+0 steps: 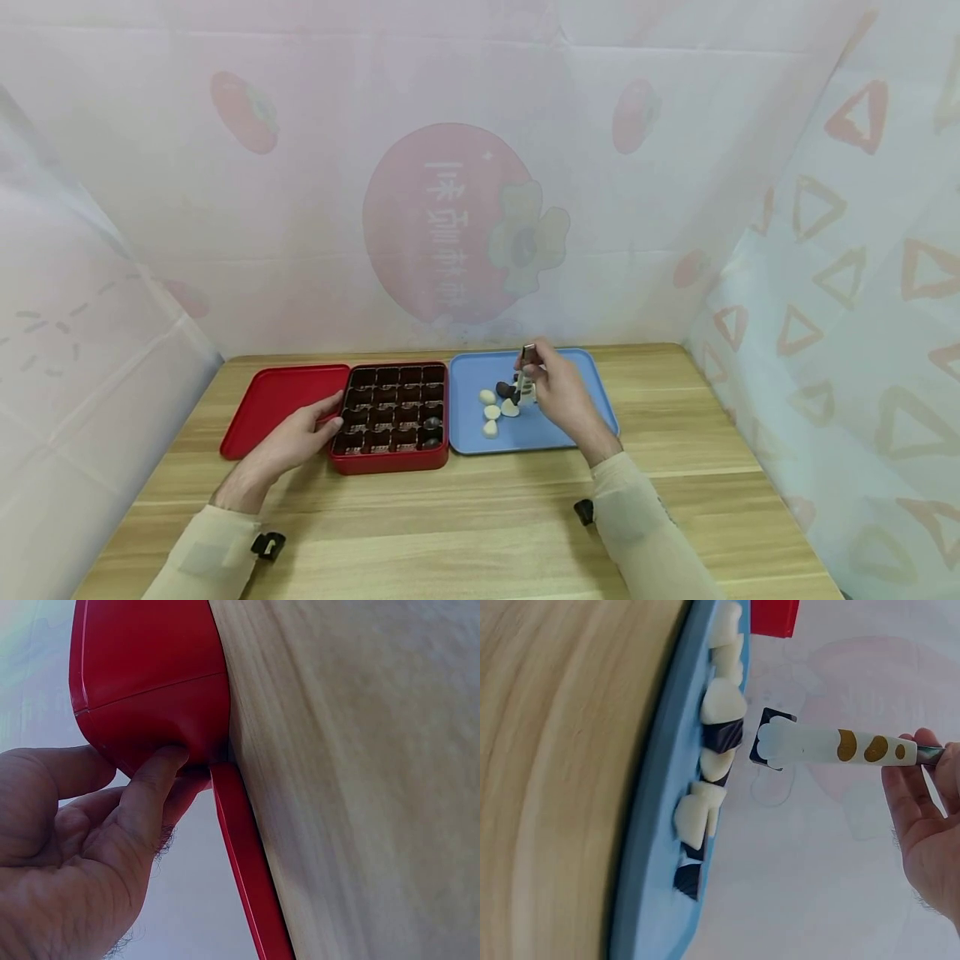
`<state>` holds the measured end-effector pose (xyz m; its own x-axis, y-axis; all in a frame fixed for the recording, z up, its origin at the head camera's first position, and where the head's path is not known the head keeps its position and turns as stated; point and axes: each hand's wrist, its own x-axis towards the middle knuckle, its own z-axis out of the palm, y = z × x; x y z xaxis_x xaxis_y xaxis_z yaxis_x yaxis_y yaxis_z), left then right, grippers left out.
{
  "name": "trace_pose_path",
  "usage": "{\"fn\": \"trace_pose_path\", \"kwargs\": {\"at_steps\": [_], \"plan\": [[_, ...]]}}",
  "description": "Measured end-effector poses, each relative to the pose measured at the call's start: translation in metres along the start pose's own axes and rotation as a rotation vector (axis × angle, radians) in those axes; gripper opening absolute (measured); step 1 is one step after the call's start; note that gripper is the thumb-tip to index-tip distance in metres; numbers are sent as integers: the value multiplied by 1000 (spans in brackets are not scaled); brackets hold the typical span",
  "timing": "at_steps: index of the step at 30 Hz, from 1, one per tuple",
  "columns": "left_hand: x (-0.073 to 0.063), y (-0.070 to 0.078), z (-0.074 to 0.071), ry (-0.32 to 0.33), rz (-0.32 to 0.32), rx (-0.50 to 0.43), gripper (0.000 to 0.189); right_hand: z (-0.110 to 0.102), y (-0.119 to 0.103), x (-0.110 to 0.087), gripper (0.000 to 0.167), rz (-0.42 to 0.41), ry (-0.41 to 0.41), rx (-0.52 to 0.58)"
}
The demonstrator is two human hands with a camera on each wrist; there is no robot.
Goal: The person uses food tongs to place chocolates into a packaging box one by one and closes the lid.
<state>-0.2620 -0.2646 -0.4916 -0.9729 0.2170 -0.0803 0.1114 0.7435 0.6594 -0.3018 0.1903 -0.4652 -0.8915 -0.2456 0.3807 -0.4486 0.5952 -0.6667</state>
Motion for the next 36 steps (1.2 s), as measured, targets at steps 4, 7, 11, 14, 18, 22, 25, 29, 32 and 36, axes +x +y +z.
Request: {"fn": "trace_pose_path", "kwargs": {"at_steps": [4, 7, 11, 14, 18, 22, 25, 29, 32, 36], "plan": [[-1, 0, -1, 3, 3, -2, 64, 3, -13, 2, 16, -21, 35, 17], [-2, 0, -1, -3, 4, 1, 65, 8, -22, 4, 19, -37, 57, 34], [-1, 1, -1, -8, -6, 3, 65, 15, -36, 9, 21, -72, 72, 53], [1, 1, -1, -7, -9, 3, 65, 21, -47, 14, 19, -100, 74, 66], [2, -1, 0, -6, -7, 0, 65, 32, -57, 18, 16, -132, 79, 91], [2, -2, 0, -8, -8, -4, 65, 42, -64, 21, 15, -139, 76, 113], [2, -3, 0, -9, -8, -4, 65, 48, -69, 23, 15, -128, 63, 126], [2, -3, 0, -10, -11, -3, 65, 58, -72, 25, 15, -127, 47, 143], [2, -3, 0, -10, -13, -7, 65, 66, -73, 27, 15, -128, 39, 156], [1, -3, 1, -10, -11, -8, 65, 76, -73, 29, 16, -107, 24, 172]]}}
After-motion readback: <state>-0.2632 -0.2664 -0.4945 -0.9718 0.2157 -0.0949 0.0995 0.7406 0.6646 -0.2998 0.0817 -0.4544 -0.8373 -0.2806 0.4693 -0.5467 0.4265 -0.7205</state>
